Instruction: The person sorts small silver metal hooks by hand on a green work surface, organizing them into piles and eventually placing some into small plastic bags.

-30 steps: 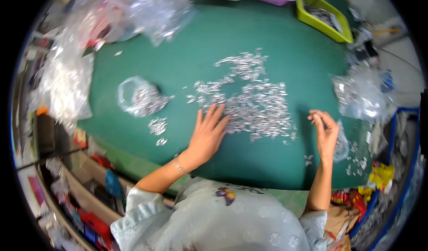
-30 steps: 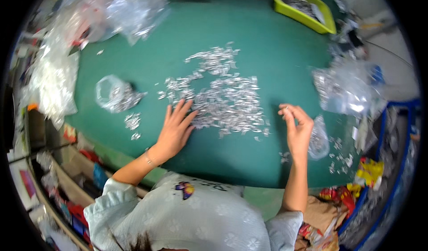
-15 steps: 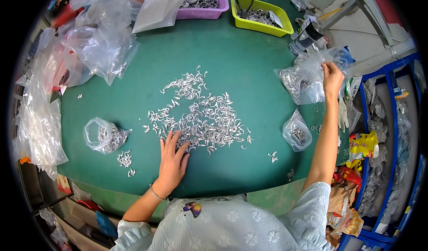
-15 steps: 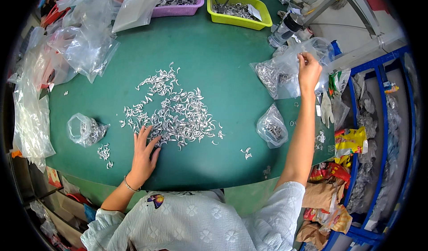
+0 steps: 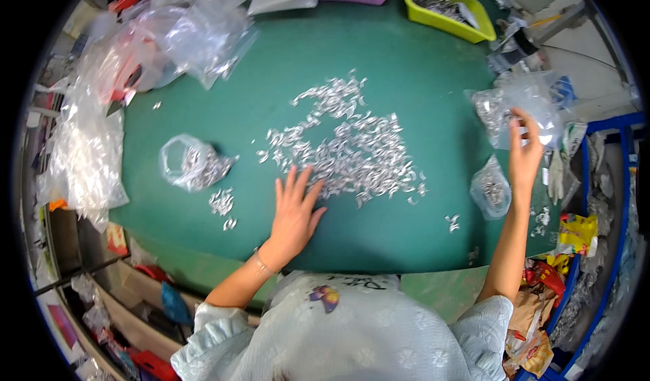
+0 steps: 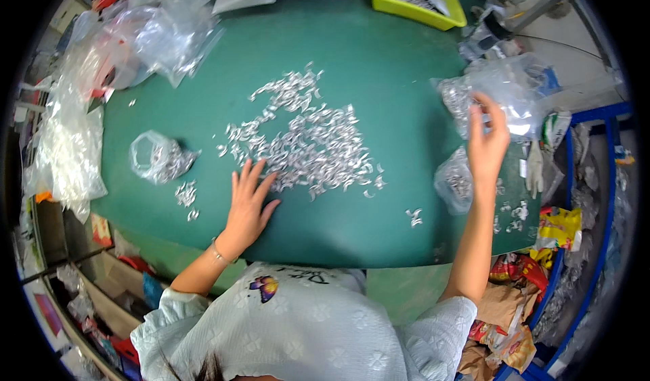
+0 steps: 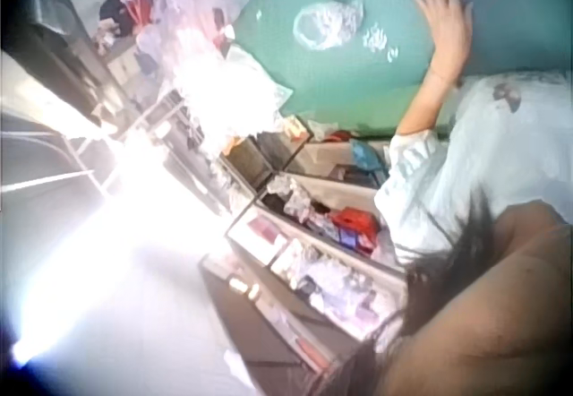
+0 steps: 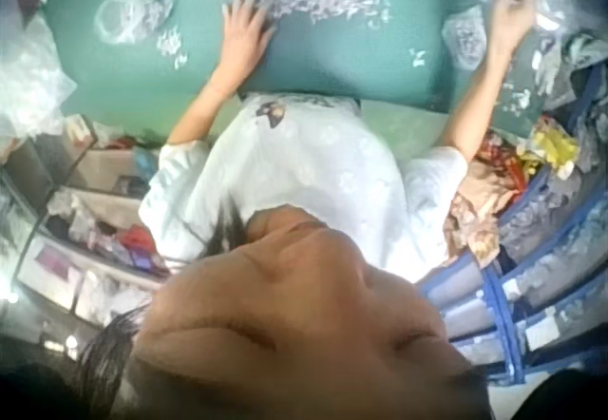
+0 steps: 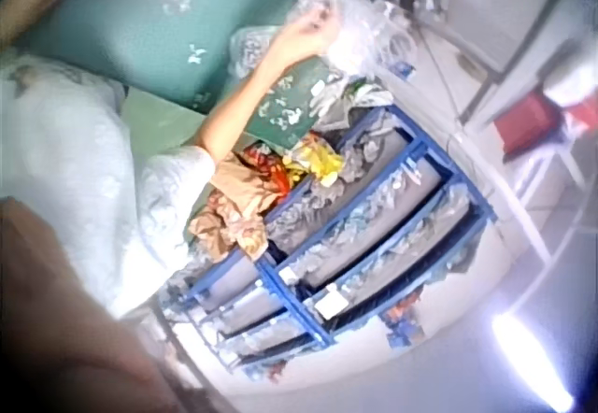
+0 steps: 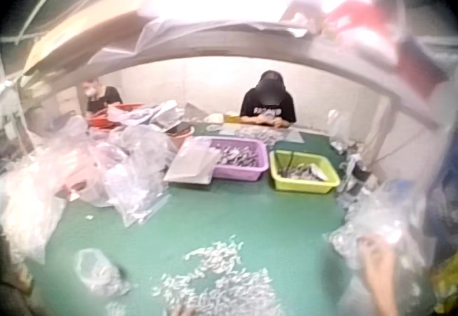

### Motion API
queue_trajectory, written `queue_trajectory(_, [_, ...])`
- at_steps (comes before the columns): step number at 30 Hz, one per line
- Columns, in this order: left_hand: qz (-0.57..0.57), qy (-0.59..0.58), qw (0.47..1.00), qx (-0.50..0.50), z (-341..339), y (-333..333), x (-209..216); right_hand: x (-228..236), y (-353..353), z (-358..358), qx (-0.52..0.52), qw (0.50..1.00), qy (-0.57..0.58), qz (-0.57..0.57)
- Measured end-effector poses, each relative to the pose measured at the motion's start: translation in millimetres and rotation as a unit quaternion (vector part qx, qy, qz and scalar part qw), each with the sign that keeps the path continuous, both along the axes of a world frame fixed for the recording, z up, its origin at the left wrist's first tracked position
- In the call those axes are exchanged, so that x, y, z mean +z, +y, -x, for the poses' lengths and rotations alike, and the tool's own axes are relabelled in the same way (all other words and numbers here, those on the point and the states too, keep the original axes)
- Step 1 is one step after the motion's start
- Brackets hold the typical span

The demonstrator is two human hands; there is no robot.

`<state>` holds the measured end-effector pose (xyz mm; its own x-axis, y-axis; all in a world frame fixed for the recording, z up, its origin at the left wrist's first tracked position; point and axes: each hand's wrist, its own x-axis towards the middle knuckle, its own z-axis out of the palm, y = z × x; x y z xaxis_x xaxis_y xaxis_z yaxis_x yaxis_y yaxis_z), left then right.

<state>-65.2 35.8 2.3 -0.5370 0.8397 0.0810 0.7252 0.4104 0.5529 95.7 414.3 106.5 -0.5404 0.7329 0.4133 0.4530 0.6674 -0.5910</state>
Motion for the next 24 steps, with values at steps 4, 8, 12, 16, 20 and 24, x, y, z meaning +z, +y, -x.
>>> queue_trajectory(4, [0.043, 0.052, 0.996, -0.052, -9.3, -1.6, 0.0, -37.2, -131.6, 13.2, 0.307, 0.93, -0.197, 0.05])
queue_trajectory(8, [0.05, 0.094, 0.994, -0.003, -3.2, -2.4, -5.1, -95.9, -186.4, 22.1, 0.277, 0.933, -0.232, 0.001])
queue_trajectory(12, [0.041, 0.117, 0.992, 0.038, 6.1, -1.1, -10.8, -88.3, -218.6, 9.5, 0.321, 0.901, -0.292, 0.012])
queue_trajectory(16, [-0.005, 0.068, 0.998, -0.005, -3.5, 3.1, -6.2, -77.7, -211.7, -11.7, 0.365, 0.888, -0.277, 0.033])
queue_trajectory(20, [0.002, 0.064, 0.985, -0.158, -28.4, 12.0, -0.3, -95.3, -195.4, -31.2, 0.328, 0.93, -0.161, 0.047])
queue_trajectory(24, [0.012, 0.056, 0.983, -0.176, -27.5, 2.2, -6.7, -89.3, -201.9, -34.0, 0.239, 0.956, -0.166, 0.048])
